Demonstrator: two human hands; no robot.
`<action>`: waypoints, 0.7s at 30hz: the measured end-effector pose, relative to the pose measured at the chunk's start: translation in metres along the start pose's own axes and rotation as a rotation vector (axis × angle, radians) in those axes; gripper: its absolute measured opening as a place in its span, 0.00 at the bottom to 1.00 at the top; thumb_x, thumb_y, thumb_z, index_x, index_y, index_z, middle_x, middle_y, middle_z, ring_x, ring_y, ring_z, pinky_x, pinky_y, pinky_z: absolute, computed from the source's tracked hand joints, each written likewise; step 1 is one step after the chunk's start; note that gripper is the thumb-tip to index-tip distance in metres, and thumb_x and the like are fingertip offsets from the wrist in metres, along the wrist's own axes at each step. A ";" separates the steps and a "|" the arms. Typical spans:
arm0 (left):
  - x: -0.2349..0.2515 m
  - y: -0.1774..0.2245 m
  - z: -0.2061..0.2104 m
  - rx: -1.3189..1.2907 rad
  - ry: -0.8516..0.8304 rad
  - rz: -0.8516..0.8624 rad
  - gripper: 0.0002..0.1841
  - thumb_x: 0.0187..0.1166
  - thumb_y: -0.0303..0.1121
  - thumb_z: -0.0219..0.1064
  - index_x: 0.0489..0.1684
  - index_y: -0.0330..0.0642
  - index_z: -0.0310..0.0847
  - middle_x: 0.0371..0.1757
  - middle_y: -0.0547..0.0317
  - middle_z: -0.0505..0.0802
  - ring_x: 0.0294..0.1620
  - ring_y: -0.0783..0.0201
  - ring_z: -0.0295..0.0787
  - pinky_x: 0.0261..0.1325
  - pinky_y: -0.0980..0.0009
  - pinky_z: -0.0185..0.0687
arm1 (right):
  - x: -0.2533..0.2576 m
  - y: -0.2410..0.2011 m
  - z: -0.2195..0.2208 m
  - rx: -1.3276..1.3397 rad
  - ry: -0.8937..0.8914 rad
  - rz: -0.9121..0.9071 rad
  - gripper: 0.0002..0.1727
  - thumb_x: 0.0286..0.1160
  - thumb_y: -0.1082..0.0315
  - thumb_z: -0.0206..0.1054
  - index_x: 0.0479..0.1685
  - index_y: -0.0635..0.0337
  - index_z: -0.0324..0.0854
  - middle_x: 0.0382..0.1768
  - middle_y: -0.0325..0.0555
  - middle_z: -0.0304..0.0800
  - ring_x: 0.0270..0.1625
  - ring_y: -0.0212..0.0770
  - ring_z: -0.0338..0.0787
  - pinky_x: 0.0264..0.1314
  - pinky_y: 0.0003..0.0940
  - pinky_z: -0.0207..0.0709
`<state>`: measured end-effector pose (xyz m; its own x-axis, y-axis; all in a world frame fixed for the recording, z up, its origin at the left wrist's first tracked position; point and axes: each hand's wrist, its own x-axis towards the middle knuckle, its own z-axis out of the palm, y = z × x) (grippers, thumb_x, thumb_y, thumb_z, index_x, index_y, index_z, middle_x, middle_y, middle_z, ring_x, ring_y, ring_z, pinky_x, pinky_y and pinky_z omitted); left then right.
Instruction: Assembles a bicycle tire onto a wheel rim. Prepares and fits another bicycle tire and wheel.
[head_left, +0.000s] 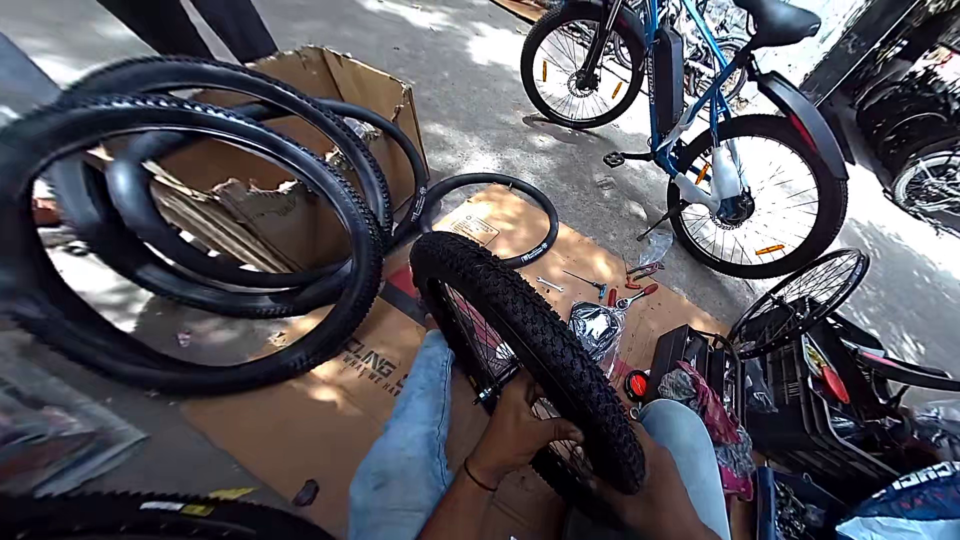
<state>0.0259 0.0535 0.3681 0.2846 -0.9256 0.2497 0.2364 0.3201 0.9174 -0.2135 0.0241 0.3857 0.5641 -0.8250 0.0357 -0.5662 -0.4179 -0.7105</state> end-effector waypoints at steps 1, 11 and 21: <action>0.001 -0.003 -0.005 -0.035 -0.012 0.020 0.36 0.54 0.48 0.89 0.62 0.44 0.81 0.50 0.64 0.96 0.54 0.67 0.94 0.63 0.66 0.91 | 0.001 -0.001 -0.001 0.002 -0.014 -0.003 0.42 0.50 0.49 0.88 0.67 0.61 0.80 0.49 0.41 0.96 0.53 0.31 0.95 0.60 0.38 0.90; 0.009 0.000 -0.005 -0.121 -0.102 -0.013 0.35 0.64 0.46 0.84 0.71 0.46 0.76 0.58 0.61 0.94 0.61 0.64 0.91 0.69 0.64 0.88 | 0.017 0.015 -0.010 0.052 -0.063 -0.068 0.39 0.50 0.45 0.88 0.61 0.59 0.83 0.48 0.36 0.96 0.53 0.24 0.93 0.61 0.31 0.89; 0.019 0.011 0.021 -0.172 0.120 -0.054 0.29 0.55 0.27 0.87 0.57 0.36 0.81 0.42 0.50 0.96 0.43 0.59 0.97 0.52 0.64 0.95 | 0.024 0.019 -0.022 0.151 -0.161 -0.143 0.35 0.54 0.49 0.88 0.61 0.58 0.83 0.48 0.33 0.96 0.53 0.23 0.93 0.61 0.29 0.90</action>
<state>0.0145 0.0349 0.3897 0.3729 -0.9151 0.1535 0.4063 0.3097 0.8596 -0.2236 -0.0118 0.3883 0.7271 -0.6853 0.0402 -0.3842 -0.4548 -0.8035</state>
